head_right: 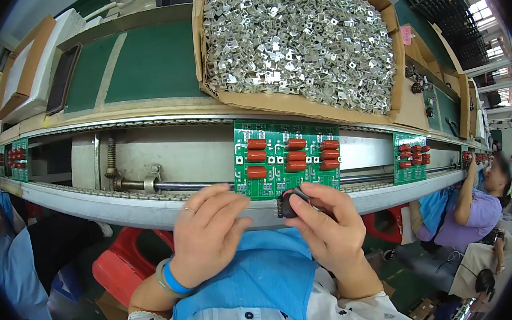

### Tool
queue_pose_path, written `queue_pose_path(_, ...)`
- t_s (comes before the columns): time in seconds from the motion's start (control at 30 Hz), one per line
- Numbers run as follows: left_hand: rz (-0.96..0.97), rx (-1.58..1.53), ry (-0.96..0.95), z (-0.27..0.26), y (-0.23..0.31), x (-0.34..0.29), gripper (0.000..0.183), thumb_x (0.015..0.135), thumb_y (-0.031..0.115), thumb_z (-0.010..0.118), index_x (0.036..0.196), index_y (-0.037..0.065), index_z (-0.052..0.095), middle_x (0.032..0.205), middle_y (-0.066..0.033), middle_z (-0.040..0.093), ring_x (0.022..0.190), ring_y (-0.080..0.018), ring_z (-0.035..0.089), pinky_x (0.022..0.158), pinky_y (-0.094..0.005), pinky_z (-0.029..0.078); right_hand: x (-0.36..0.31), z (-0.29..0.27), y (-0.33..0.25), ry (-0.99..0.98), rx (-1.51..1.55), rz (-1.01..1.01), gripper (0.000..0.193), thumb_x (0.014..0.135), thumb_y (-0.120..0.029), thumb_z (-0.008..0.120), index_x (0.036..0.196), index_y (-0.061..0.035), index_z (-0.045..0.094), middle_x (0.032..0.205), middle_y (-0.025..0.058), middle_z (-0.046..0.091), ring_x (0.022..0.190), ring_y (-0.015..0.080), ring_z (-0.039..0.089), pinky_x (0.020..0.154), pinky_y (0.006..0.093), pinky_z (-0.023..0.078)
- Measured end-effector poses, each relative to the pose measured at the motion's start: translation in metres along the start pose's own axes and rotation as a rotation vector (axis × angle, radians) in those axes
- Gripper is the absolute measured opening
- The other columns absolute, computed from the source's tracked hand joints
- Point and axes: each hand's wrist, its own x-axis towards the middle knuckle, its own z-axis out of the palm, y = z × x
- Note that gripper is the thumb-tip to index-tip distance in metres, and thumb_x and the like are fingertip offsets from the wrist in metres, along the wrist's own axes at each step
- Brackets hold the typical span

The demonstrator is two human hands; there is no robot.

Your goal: The person assembles electronic circuit boards on a factory assembly line. They pick small white plastic components from a cardboard box and insert them into slots on the green circuit boards. They also connect a black circular component with multi-colored wires to the board and use pliers to secure the connections.

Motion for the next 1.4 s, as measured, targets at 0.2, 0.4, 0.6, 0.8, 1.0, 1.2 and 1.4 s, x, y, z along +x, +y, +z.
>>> queue_pose_path(0.2,0.144,0.244,-0.024,0.010,-0.015,0.003,0.042,0.076,0.016,0.079,0.116,0.002,0.070,0.114,-0.0089,0.067,0.111,-0.0259,0.063,0.089,-0.0387,0.053,0.002,0.015,0.006,-0.131,-0.059,-0.023,0.039,0.073,0.000,0.086,0.111,-0.0020,0.075,0.118,0.0188,0.067,0.093,0.0259,0.073,0.075,0.0330,0.064)
queue_pose_path(0.4,0.099,0.205,-0.171,0.008,-0.015,0.033,0.038,0.082,0.013,0.073,0.118,0.001,0.067,0.106,-0.0087,0.065,0.099,-0.0265,0.063,0.080,-0.0388,0.054,0.006,0.016,0.010,-0.114,-0.157,-0.021,0.036,0.072,-0.004,0.087,0.106,-0.0022,0.075,0.116,0.0178,0.069,0.089,0.0266,0.074,0.073,0.0337,0.062)
queue_pose_path(0.6,0.082,0.179,-0.153,0.002,-0.025,0.030,0.030,0.083,0.010,0.072,0.112,0.003,0.069,0.106,-0.0086,0.065,0.094,-0.0268,0.065,0.074,-0.0376,0.055,0.011,0.023,0.011,-0.075,-0.226,-0.055,0.035,0.072,-0.004,0.087,0.105,-0.0030,0.075,0.115,0.0183,0.070,0.088,0.0278,0.074,0.072,0.0339,0.063)
queue_pose_path(0.8,0.112,0.198,-0.176,-0.004,-0.029,0.014,0.024,0.081,0.011,0.073,0.104,0.004,0.071,0.105,-0.0067,0.067,0.085,-0.0237,0.068,0.072,-0.0343,0.056,0.015,0.033,0.006,-0.109,-0.289,-0.103,0.035,0.072,-0.006,0.088,0.105,-0.0041,0.075,0.112,0.0164,0.071,0.088,0.0273,0.074,0.069,0.0330,0.062)
queue_pose_path(1.0,0.199,0.192,-0.163,0.007,-0.031,0.013,0.027,0.079,0.014,0.075,0.104,0.004,0.071,0.107,-0.0055,0.067,0.089,-0.0216,0.069,0.075,-0.0329,0.056,0.017,0.034,0.003,-0.139,-0.386,-0.082,0.035,0.069,-0.006,0.088,0.102,-0.0038,0.076,0.113,0.0158,0.071,0.090,0.0283,0.074,0.073,0.0344,0.062)
queue_pose_path(1.2,0.216,0.198,-0.160,0.009,-0.033,0.012,0.030,0.078,0.017,0.075,0.105,0.003,0.071,0.106,-0.0053,0.067,0.094,-0.0205,0.069,0.077,-0.0317,0.056,0.022,0.033,0.000,-0.183,-0.450,-0.125,0.035,0.072,-0.007,0.086,0.105,-0.0033,0.075,0.111,0.0155,0.071,0.090,0.0262,0.073,0.067,0.0324,0.062)
queue_pose_path(1.4,0.231,0.224,-0.163,0.008,-0.035,0.010,0.031,0.081,0.019,0.073,0.107,0.003,0.072,0.105,-0.0050,0.068,0.097,-0.0197,0.068,0.078,-0.0314,0.057,0.025,0.036,-0.004,-0.212,-0.477,-0.101,0.036,0.072,-0.006,0.087,0.105,-0.0025,0.075,0.111,0.0162,0.071,0.089,0.0263,0.073,0.068,0.0329,0.062)
